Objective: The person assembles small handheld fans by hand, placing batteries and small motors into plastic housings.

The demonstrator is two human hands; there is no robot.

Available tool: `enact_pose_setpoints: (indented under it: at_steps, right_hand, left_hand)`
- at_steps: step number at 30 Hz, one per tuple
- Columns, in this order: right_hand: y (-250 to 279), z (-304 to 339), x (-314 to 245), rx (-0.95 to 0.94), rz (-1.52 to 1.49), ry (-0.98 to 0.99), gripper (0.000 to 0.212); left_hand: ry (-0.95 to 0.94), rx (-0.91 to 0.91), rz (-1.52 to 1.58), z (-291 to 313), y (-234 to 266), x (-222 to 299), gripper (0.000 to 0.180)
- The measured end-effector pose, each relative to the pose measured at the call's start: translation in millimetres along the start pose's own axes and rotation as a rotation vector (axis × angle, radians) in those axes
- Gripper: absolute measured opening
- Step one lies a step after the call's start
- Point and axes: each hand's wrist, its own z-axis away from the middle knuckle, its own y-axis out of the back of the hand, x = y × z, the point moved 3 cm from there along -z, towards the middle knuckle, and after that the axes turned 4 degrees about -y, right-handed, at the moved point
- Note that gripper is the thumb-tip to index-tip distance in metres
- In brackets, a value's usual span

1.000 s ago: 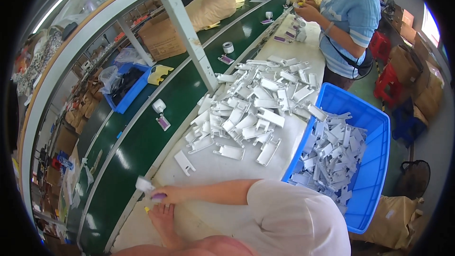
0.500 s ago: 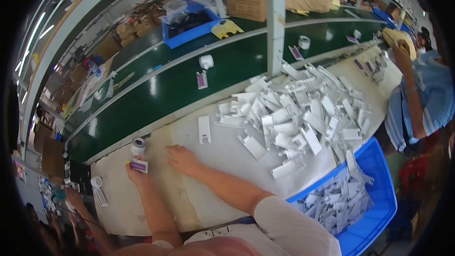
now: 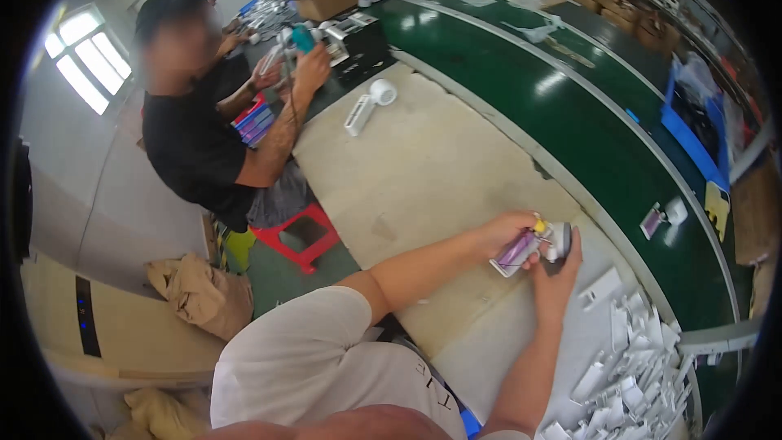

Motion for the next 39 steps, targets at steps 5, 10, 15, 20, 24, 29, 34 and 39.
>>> enact_pose_setpoints:
  at_steps: [5, 10, 15, 20, 24, 29, 34, 39]
  right_hand:
    - [-20.6, 18.4, -23.6, -0.062, -0.105, 0.049, 0.076]
    - [-27.5, 42.8, -22.8, -0.028, 0.077, 0.038, 0.072]
    - [-10.6, 39.9, -10.5, 0.093, 0.547, 0.209, 0.065]
    - [-31.7, 25.7, -53.5, 0.159, 0.818, 0.742, 0.055]
    - [-29.7, 4.9, -48.1, 0.164, 0.855, 0.838, 0.055]
    - [-19.6, 23.3, -39.8, 0.236, 0.887, 0.866, 0.053]
    - [-20.1, 34.2, -49.5, 0.162, 0.938, 0.766, 0.057]
    - [-13.8, 36.7, -65.3, -0.040, 0.561, 0.461, 0.055]
  left_hand:
    - [0.041, -0.112, 0.085, 39.2, -3.5, 1.7, 0.017]
    - [0.003, -0.048, -0.168, 87.0, 20.1, 29.6, 0.016]
    - [0.008, -0.106, -0.741, 75.8, 46.9, 33.0, 0.017]
    - [-0.041, -0.093, -0.808, 86.9, 63.1, 45.6, 0.021]
    - [0.129, -0.031, -0.648, 75.5, 52.5, 58.4, 0.022]
    - [0.126, -0.073, -0.786, 78.6, 45.7, 39.7, 0.018]
    - [0.064, -0.090, -0.851, 89.3, 45.4, 35.5, 0.019]
    - [-0.078, -0.075, -1.257, 88.1, 35.0, 39.2, 0.023]
